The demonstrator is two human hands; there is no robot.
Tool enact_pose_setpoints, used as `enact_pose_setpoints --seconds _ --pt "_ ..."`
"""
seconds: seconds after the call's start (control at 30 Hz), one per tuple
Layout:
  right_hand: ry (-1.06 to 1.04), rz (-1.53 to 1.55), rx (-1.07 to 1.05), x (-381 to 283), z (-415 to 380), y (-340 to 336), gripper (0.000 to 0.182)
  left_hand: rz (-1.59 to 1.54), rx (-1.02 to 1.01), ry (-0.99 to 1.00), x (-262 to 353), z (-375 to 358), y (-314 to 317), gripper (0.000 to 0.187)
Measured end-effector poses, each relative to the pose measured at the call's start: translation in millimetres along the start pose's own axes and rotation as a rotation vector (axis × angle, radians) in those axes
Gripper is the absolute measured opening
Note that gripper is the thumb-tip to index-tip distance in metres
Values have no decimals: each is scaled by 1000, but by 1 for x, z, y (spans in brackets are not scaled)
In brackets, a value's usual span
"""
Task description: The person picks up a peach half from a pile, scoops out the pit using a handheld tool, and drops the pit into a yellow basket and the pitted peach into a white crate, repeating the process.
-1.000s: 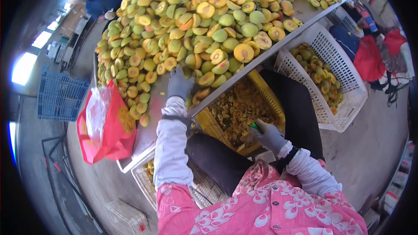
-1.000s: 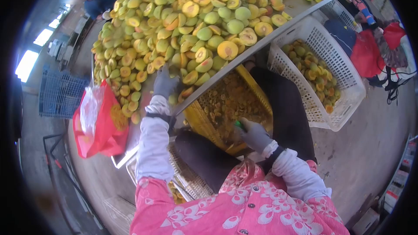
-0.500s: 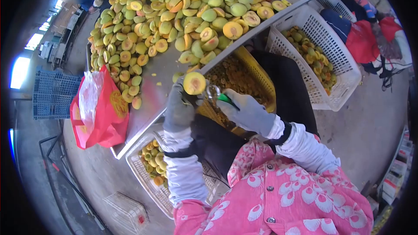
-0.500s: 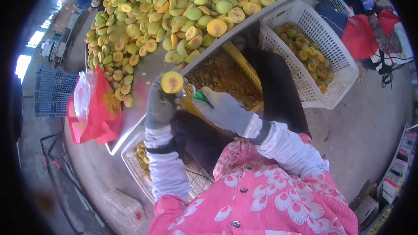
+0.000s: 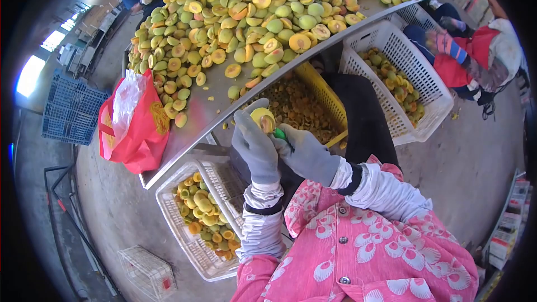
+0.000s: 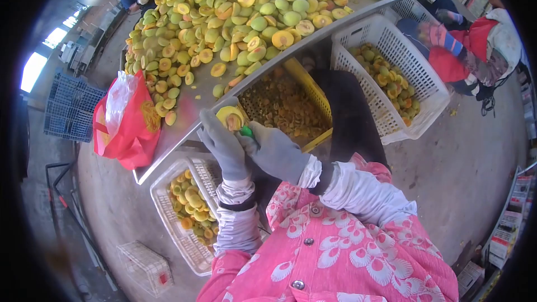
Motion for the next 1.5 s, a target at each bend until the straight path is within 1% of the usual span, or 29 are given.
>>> enact_pose_setpoints --seconds 0.03,0.1,0.13,0.2,0.23,0.27,0.3,0.33,0.37,0.4,0.43,0.5,0.57,0.67,0.73,0.77,0.8,0.83,0.9,0.97,1.0,1.07,1.1,1.13,1.17,1.23,1.37,1.43,1.5 --pt "-1 -4 0 -3 -4 0 40 37 51 82 6 -3 -4 57" --pt "348 337 -172 4 -15 16 42 28 54 159 7 -3 -5 55" --pt "348 337 -169 -2 -14 14 42 22 58 234 12 -4 -6 53" --pt "556 365 -261 5 -23 20 45 28 33 192 14 -5 -5 53" --pt "557 368 -260 18 -25 23 45 32 12 151 12 -5 -3 53" --pt "279 218 -170 21 -15 16 47 31 12 152 8 -1 -6 53" --pt "6 67 -79 3 -11 8 49 -2 -161 29 -11 5 2 53" --pt "12 66 -83 6 -14 6 49 -38 -329 -100 -27 3 10 55" --pt "331 202 -211 19 -19 14 51 -39 -327 -100 -23 5 7 55" --pt "652 340 -334 28 -33 23 54 -79 -399 -199 -23 3 10 56" --pt "657 338 -335 23 -34 19 54 -121 -469 -302 -28 -3 15 57" --pt "794 885 -554 -2 -46 40 55 -144 -423 -235 -32 4 20 57" --pt "852 938 -588 -8 -46 45 58 -162 -373 -154 -27 10 20 58" --pt "891 925 -526 3 -47 43 56 -134 -462 -244 -41 8 30 59" --pt "993 1190 -678 -2 -52 49 52 -174 -458 -229 -47 6 33 59" --pt "994 1191 -678 8 -51 47 52 -215 -451 -211 -46 5 34 59" --pt "986 1373 -726 12 -48 50 50 -215 -448 -209 -55 5 36 59" --pt "971 1554 -775 14 -45 51 48 -357 -425 -300 -77 6 40 60" --pt "928 1535 -769 21 -43 49 48 -501 -404 -385 -85 5 49 61" --pt "775 1453 -732 23 -41 44 49 -118 32 -84 -77 8 8 63" --pt "782 1453 -727 22 -41 44 49 -120 32 -91 -79 5 3 63" --pt "705 692 -187 63 -19 8 43 24 -119 -2 -76 6 -3 30" --pt "708 690 -191 69 -18 10 43 97 -193 44 -76 5 -1 28" --pt "400 232 -103 67 -2 -8 39 -164 -100 -128 -94 9 -5 22" --pt "82 -219 -13 40 7 -18 35 -163 -100 -128 -94 10 -4 22" --pt "129 -212 -16 43 9 -14 28 -282 -55 -307 -109 8 -2 24" --pt "125 -501 0 68 10 -10 28 -191 48 -300 -116 3 -7 36" --pt "96 -602 2 104 14 -15 29 210 114 -75 -82 -11 -33 24" --pt "350 -540 -51 171 11 -38 33 157 219 -142 -75 -28 -82 12"
Point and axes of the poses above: each hand's wrist, its own z-axis towards the middle knuckle, its own y-axis out of the palm, x = y × z, the point moved 9 cm from there along z, towards the middle knuckle, and after that the axes turned 10 degrees about z, right-handed, at the moved point
